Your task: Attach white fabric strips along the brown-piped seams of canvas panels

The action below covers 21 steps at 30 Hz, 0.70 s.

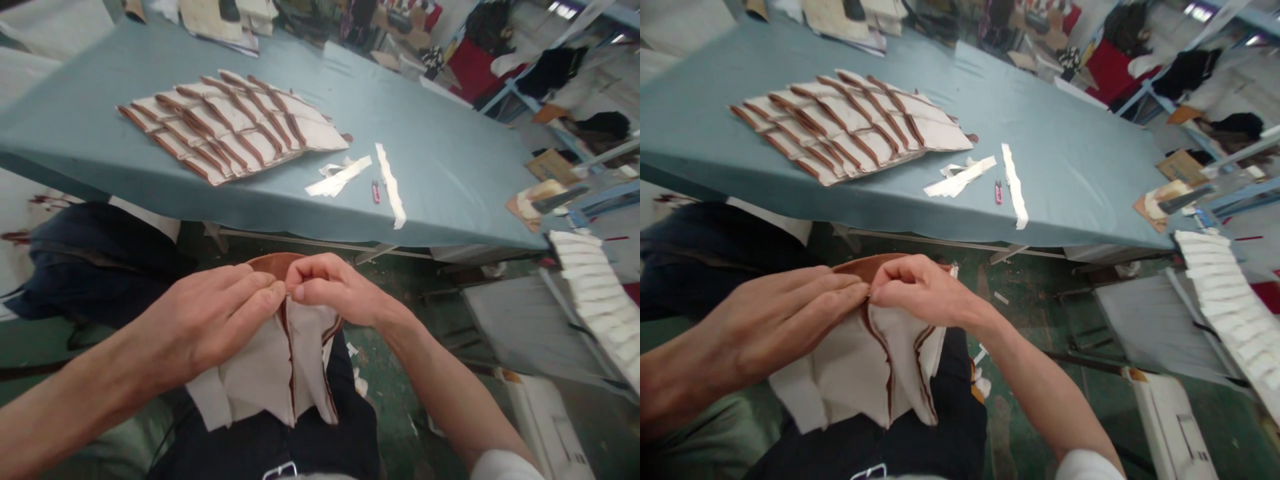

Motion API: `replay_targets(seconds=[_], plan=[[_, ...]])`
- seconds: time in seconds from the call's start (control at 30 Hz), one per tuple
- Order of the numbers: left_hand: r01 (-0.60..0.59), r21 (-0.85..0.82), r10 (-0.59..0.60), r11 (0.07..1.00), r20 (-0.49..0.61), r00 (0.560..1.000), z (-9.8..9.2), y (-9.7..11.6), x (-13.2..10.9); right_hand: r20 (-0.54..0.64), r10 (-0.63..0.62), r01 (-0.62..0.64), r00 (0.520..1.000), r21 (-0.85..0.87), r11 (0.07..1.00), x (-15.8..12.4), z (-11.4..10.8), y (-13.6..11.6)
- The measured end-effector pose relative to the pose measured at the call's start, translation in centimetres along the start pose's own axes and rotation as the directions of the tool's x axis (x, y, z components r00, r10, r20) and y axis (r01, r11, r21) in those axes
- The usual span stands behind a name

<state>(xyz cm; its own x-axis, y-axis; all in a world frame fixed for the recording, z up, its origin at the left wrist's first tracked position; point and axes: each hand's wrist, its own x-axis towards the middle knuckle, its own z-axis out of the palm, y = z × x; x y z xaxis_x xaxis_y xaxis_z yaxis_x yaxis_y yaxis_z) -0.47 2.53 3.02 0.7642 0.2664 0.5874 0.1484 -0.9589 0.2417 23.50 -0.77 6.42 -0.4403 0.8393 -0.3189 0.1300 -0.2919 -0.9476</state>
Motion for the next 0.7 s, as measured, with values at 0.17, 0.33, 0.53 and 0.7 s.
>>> replay_targets(seconds=[0.17, 0.33, 0.53, 0.7], plan=[[0.005, 0.126, -0.007, 0.992, 0.016, 1.000, 0.3, 0.6, -0.5, -0.075, 0.028, -0.014, 0.997, 0.178, 0.984, 0.4, 0.6, 1.5], [0.023, 0.172, -0.028, 0.985, 0.025, 0.999, 1.1, 0.9, -0.3, -0.138, 0.036, -0.018, 0.990, 0.130, 0.991, 0.4, 0.9, 1.8], [0.326, -0.065, -0.320, 0.943, 0.089, 0.943, -1.4, 1.1, 1.1, -0.121, -0.139, 0.118, 0.983, -0.165, 0.979, -1.2, 1.1, -0.2], [0.362, -0.213, -0.294, 0.908, 0.292, 0.910, -3.3, 0.8, 1.8, -0.123, -0.375, 0.280, 0.919, -0.467, 0.839, -2.2, 1.6, -0.6]])
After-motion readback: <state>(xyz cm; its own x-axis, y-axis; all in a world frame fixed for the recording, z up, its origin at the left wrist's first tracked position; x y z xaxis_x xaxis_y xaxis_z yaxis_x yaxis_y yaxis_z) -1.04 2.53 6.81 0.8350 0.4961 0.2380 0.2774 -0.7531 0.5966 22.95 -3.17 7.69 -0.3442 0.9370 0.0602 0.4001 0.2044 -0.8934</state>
